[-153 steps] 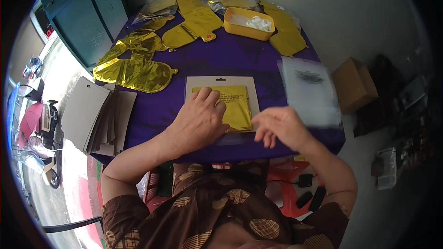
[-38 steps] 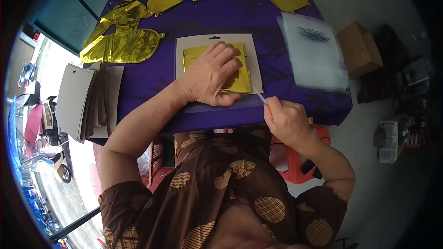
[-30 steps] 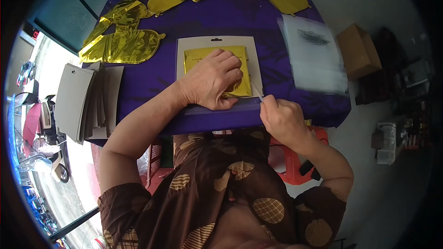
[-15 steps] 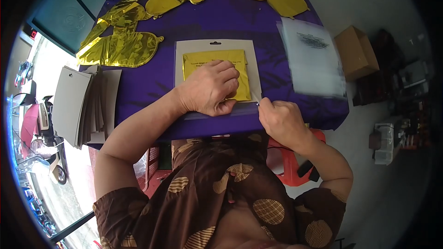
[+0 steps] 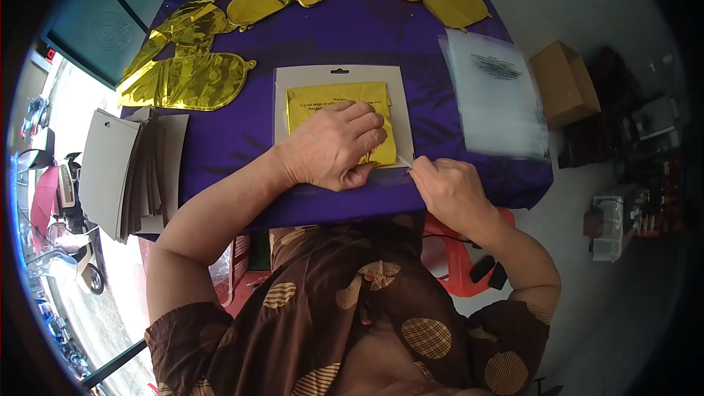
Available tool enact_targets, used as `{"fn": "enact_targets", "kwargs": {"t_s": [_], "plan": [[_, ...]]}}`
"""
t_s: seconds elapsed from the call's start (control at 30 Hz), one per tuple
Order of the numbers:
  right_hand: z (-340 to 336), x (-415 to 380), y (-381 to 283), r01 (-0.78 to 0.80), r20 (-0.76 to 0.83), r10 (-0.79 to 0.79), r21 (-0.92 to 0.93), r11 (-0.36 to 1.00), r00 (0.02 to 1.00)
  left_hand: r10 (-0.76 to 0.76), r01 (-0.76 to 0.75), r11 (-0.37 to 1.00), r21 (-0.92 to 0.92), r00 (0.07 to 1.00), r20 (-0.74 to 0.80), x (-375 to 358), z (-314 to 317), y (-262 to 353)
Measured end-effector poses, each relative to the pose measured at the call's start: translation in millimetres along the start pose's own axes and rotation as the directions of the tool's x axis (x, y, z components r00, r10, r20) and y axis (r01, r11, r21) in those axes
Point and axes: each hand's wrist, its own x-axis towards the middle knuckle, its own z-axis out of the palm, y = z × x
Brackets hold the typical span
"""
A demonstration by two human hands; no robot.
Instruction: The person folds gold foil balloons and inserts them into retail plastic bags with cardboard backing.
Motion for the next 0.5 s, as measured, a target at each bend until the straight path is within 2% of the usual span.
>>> {"fn": "enact_targets", "kwargs": {"t_s": [0.27,0.5], "plan": [[-2.2,1.0,-0.8,-0.047,0.033,0.046,0.027,0.999,0.998,-0.012,0.01,1.0,0.025,0.996,0.091,3.2,0.9,0.1],[-1.9,-1.0,-2.0,-0.015,0.012,0.015,0.009,1.0,1.0,-0.026,0.024,1.0,0.018,0.993,0.116,5.3,-1.5,1.3]]}}
